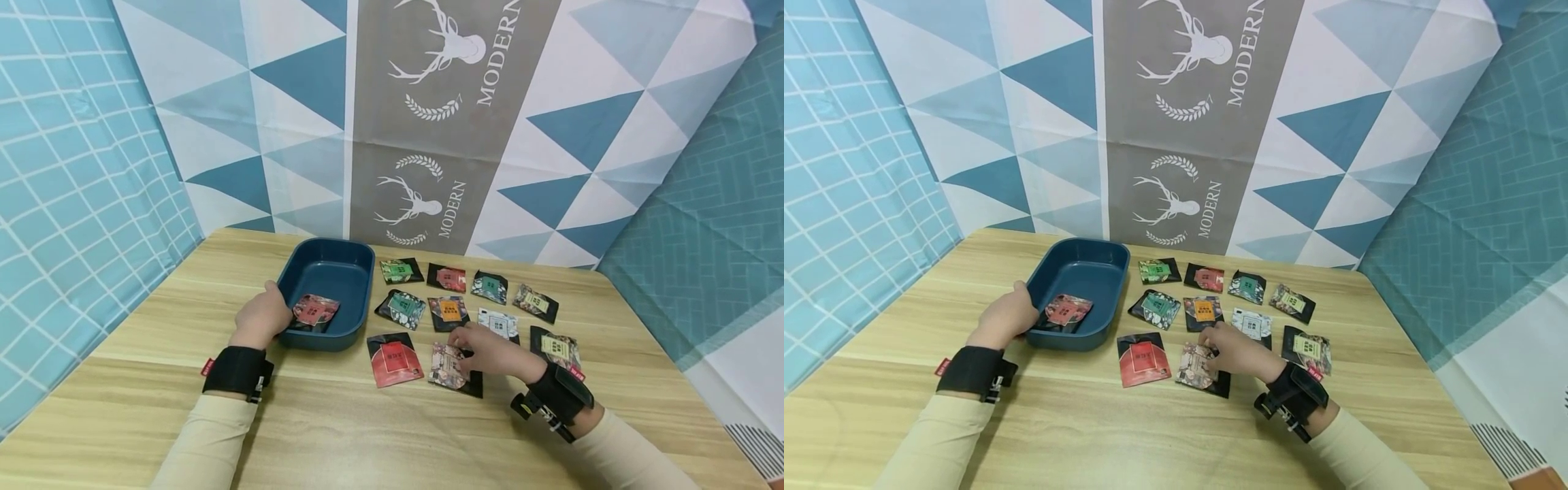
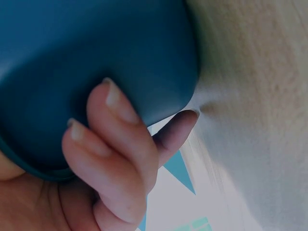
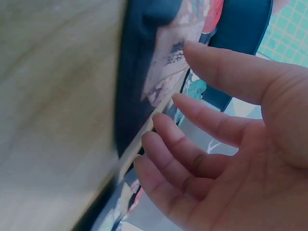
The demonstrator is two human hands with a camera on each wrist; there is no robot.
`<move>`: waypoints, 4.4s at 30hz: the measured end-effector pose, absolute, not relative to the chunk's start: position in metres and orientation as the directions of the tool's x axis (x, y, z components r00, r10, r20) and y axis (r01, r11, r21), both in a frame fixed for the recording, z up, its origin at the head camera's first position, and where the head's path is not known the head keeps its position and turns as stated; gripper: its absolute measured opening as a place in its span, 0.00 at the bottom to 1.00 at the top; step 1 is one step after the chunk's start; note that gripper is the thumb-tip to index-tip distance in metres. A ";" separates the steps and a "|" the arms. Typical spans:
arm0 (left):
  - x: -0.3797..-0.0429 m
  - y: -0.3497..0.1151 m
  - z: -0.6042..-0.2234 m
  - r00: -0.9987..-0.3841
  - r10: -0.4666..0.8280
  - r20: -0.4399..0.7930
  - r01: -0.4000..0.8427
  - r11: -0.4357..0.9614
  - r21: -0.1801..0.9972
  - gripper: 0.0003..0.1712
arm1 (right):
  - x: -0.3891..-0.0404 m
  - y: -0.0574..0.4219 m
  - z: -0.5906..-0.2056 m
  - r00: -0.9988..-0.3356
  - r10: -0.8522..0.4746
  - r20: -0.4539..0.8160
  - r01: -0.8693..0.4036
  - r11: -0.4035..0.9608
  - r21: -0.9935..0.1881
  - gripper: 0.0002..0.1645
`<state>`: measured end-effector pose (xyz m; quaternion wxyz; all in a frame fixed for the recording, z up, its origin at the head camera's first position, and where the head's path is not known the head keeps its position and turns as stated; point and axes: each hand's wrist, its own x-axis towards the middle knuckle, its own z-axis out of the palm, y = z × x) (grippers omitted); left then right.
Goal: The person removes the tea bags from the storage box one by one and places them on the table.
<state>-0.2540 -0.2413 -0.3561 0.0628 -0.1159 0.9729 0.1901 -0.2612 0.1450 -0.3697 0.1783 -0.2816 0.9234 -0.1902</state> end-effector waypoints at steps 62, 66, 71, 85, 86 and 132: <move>-0.252 -0.241 -0.357 -0.964 -0.221 -0.150 -0.262 0.890 0.374 0.35 | -0.305 -0.097 -0.365 -0.721 -0.674 -0.160 -0.657 0.739 -0.151 0.31; -0.252 -0.240 -0.354 -0.964 -0.220 -0.152 -0.261 0.893 0.367 0.35 | -0.303 -0.097 -0.365 -0.715 -0.687 -0.131 -0.677 0.727 -0.116 0.31; -0.250 -0.240 -0.351 -0.963 -0.216 -0.160 -0.261 0.895 0.360 0.38 | -0.306 -0.098 -0.368 -0.703 -0.705 -0.089 -0.697 0.709 -0.107 0.33; -0.249 -0.238 -0.355 -0.968 -0.209 -0.142 -0.247 0.897 0.366 0.36 | -0.311 -0.094 -0.365 -0.721 -0.689 -0.075 -0.578 0.657 -0.483 0.34; -0.249 -0.238 -0.355 -0.967 -0.209 -0.144 -0.248 0.897 0.366 0.36 | -0.311 -0.093 -0.365 -0.722 -0.689 -0.070 -0.572 0.650 -0.500 0.33; -0.247 -0.244 -0.354 -0.970 -0.188 -0.153 -0.232 0.902 0.364 0.36 | -0.272 0.010 -0.285 -0.756 -0.602 0.256 -0.612 0.511 -0.604 0.19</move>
